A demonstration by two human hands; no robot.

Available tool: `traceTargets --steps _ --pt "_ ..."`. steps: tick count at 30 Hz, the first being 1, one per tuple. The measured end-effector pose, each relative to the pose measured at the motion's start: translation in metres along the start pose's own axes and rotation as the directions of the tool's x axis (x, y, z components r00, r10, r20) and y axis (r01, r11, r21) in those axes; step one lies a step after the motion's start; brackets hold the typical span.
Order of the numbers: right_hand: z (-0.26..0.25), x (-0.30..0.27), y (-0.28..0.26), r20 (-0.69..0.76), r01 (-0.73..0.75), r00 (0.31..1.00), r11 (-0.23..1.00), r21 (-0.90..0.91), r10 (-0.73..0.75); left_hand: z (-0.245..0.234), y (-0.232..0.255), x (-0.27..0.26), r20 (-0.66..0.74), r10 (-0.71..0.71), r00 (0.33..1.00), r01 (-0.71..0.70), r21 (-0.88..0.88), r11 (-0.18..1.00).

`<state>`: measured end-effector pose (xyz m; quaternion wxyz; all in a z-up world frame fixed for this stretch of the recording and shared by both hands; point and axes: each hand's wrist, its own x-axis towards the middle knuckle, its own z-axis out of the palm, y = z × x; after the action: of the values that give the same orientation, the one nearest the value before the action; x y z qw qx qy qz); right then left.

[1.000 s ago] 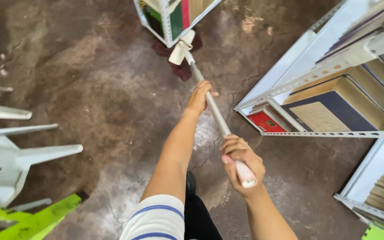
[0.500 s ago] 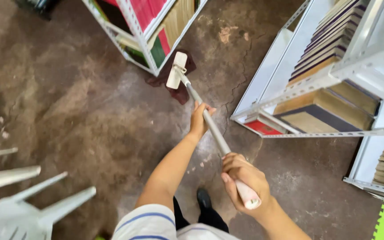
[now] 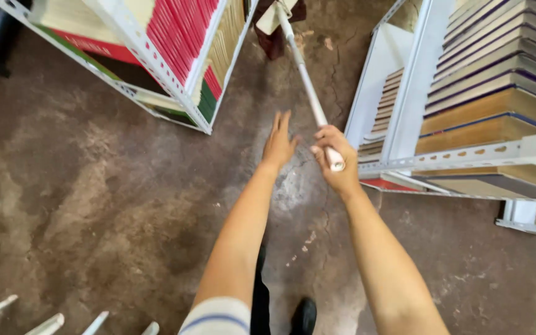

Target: The person mops a concrete floor in a storage area using a flat mop with a cloth attachment. They move around shelves and a green table, cleaning the floor surface. At one point, they pick up a small red object from the floor with their hand before resuming mopping.

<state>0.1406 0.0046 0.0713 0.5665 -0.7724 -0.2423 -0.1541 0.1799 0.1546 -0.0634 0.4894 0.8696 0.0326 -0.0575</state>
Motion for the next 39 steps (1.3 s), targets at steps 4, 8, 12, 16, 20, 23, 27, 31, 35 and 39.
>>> traceTargets --steps 4,8,12,16,20,23,27,31,35,39 --pt "0.020 0.009 0.033 -0.071 -0.035 0.997 0.998 -0.055 0.031 -0.020 -0.049 -0.048 0.065 -0.088 0.994 0.091 -0.042 0.995" --pt "0.033 0.002 0.015 -0.098 -0.056 0.994 0.994 -0.097 0.047 -0.039 -0.055 -0.078 0.098 -0.227 0.969 0.217 0.108 0.970" --pt "0.016 0.003 -0.041 -0.089 -0.084 0.993 0.988 -0.131 0.073 -0.031 -0.012 -0.080 0.058 -0.123 0.991 0.117 0.101 0.988" --pt "-0.007 -0.047 -0.095 -0.068 -0.042 0.997 0.996 -0.085 0.036 -0.019 0.048 -0.109 0.008 -0.005 1.000 0.005 0.003 1.000" --pt "-0.030 -0.120 -0.193 -0.054 -0.095 0.995 0.978 -0.186 0.087 -0.021 0.097 -0.162 0.055 0.161 0.985 -0.165 0.070 0.984" --pt "-0.058 -0.169 -0.273 -0.033 -0.099 0.995 0.961 -0.259 0.094 0.002 0.108 -0.224 0.046 0.323 0.945 -0.324 0.021 0.946" --pt "-0.096 -0.227 -0.392 0.045 -0.187 0.978 0.948 -0.259 0.205 0.012 0.133 -0.336 0.005 0.519 0.855 -0.519 -0.027 0.854" --pt "-0.125 -0.280 -0.467 0.212 -0.051 0.968 0.929 -0.365 0.136 0.010 0.158 -0.438 0.183 0.471 0.863 -0.472 -0.041 0.881" --pt "-0.129 -0.325 -0.470 0.133 0.030 0.990 0.996 0.083 -0.041 0.016 0.191 -0.478 0.231 0.535 0.813 -0.530 -0.086 0.843" --pt "-0.134 -0.325 -0.418 -0.302 0.222 0.939 0.960 0.171 -0.163 0.036 0.218 -0.449 0.152 0.621 0.769 -0.619 -0.063 0.783"
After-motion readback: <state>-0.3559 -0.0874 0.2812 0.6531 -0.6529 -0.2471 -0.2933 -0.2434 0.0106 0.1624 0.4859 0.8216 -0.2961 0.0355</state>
